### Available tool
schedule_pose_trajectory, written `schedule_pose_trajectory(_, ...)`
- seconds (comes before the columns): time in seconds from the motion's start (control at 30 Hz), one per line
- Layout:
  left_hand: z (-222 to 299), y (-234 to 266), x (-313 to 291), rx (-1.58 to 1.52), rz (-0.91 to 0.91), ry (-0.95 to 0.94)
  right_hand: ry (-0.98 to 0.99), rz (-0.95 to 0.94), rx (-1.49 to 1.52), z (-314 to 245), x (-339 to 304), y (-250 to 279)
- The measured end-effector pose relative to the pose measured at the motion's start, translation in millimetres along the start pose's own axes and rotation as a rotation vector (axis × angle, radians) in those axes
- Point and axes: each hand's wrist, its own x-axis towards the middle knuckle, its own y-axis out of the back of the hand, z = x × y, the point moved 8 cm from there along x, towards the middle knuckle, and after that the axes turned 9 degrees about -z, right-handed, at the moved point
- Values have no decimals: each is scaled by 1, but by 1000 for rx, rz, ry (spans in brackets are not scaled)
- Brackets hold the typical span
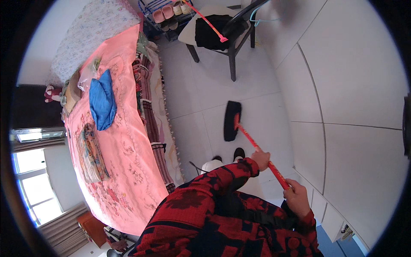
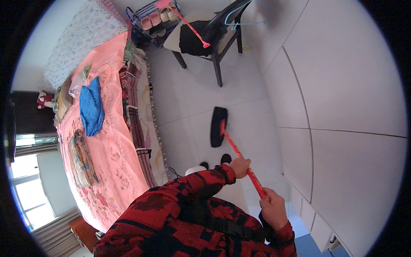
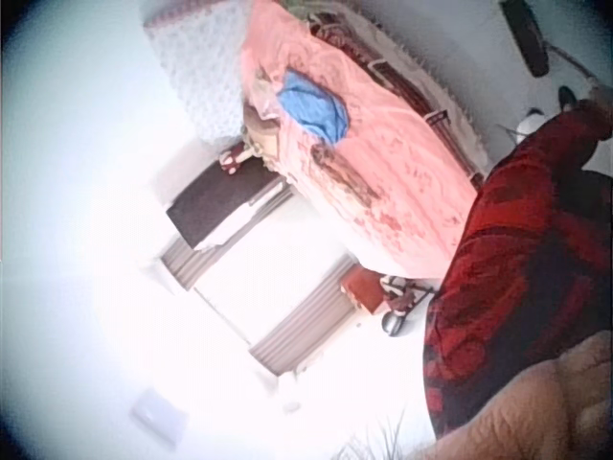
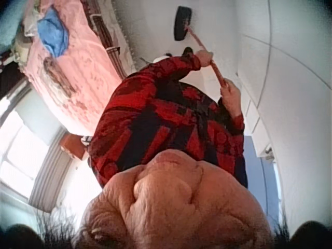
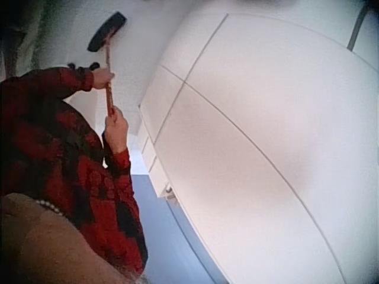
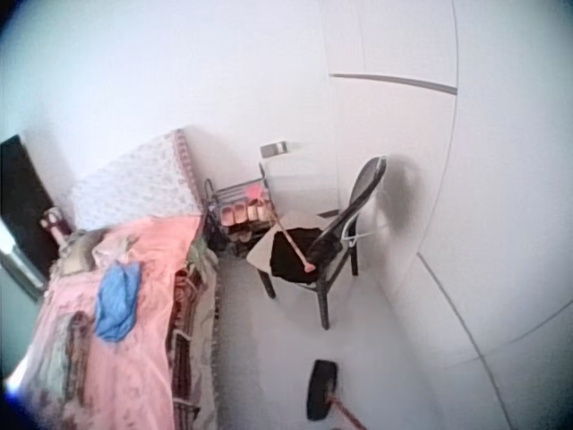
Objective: The person sweeps the tiled floor of a bedroom using a red-handled broom. They move the broom back and forth across the floor, covering areas near a bed, a cabinet, and a foot bath machine.
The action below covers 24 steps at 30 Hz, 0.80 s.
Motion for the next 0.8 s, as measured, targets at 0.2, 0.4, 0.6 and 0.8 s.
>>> schedule_pose_trajectory(0.2, 74, 56, -3, 85, 145, -227, 38, 124, -61, -35, -32, 19)
schedule_pose_trajectory(0.4, 55, 109, -13, 121, 180, -333, -40, 60, 132, -64, -18, 19)
schedule_pose_trajectory(0.6, -60, 153, -47, 69, 129, -145, -105, -166, 258, -118, 49, -33)
schedule_pose_trajectory(0.8, -214, 186, -85, 81, 184, 86, -6, -397, 165, -177, 154, -121)
